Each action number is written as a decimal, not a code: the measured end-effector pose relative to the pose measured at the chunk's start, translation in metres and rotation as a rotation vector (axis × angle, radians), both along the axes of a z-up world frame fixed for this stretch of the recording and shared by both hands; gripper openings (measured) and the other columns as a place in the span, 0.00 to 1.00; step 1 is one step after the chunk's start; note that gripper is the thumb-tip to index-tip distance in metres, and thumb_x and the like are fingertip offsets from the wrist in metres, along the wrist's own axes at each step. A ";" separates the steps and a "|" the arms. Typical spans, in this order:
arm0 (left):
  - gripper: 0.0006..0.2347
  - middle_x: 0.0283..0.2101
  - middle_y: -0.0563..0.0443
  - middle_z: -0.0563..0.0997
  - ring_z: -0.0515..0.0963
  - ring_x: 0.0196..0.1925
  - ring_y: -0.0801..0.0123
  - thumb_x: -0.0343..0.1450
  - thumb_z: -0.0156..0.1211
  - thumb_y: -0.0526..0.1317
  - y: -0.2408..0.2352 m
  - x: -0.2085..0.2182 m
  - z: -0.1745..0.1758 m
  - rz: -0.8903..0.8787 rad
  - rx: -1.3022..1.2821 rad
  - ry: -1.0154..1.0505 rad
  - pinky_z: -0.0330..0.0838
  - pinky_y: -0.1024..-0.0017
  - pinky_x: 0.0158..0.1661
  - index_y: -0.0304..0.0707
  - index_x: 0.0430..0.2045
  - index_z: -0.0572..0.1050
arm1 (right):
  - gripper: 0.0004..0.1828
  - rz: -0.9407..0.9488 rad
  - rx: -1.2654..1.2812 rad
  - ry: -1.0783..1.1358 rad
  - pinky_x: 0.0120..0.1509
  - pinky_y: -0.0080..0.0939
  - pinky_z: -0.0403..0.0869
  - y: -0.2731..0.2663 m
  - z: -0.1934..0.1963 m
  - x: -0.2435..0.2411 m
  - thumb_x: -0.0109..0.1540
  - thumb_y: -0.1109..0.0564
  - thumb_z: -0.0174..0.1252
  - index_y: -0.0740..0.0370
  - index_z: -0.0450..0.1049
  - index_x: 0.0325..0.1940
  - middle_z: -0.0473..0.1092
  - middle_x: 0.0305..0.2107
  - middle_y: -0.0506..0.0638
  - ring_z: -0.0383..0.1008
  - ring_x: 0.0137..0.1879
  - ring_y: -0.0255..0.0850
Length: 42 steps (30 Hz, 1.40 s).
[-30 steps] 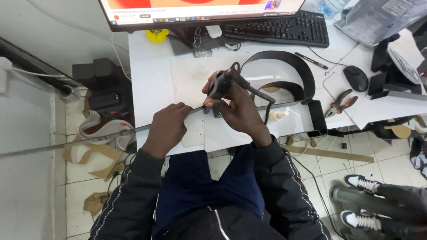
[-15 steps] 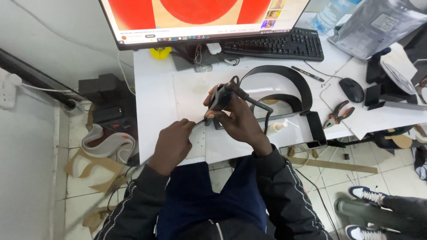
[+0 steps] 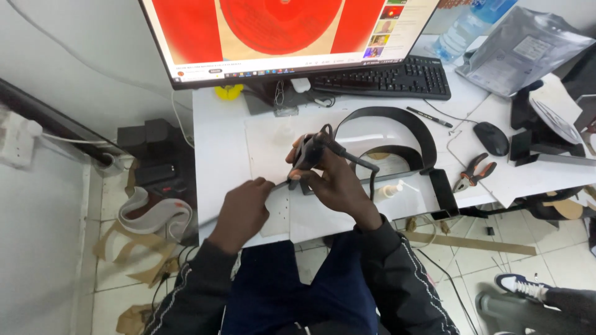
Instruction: Using a heat gun to soften plastic strips and manually bending them into shapes for sign letters according to a template.
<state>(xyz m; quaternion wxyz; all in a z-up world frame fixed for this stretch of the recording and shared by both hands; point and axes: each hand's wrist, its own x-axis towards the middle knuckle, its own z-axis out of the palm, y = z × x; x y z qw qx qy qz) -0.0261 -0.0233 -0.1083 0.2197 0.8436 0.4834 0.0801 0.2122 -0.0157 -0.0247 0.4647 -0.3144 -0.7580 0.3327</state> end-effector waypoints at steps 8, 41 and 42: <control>0.21 0.45 0.44 0.86 0.88 0.45 0.52 0.71 0.53 0.27 -0.012 0.007 0.015 0.031 -0.064 -0.023 0.82 0.60 0.40 0.35 0.59 0.82 | 0.21 0.004 -0.034 -0.007 0.61 0.59 0.87 0.001 -0.001 0.002 0.69 0.64 0.69 0.69 0.73 0.65 0.78 0.43 0.55 0.86 0.50 0.47; 0.19 0.49 0.42 0.87 0.88 0.50 0.50 0.74 0.54 0.29 -0.009 0.006 0.008 0.062 -0.055 -0.110 0.82 0.56 0.46 0.36 0.59 0.82 | 0.09 -0.003 -0.053 -0.044 0.57 0.59 0.89 -0.005 0.025 -0.007 0.70 0.61 0.68 0.63 0.76 0.51 0.77 0.36 0.54 0.86 0.46 0.51; 0.19 0.49 0.42 0.87 0.88 0.50 0.50 0.74 0.54 0.29 -0.008 0.007 -0.005 0.062 -0.046 -0.110 0.82 0.56 0.46 0.36 0.59 0.82 | 0.09 -0.003 -0.045 -0.044 0.57 0.59 0.89 -0.008 0.022 -0.008 0.70 0.61 0.68 0.63 0.76 0.51 0.77 0.36 0.54 0.86 0.46 0.51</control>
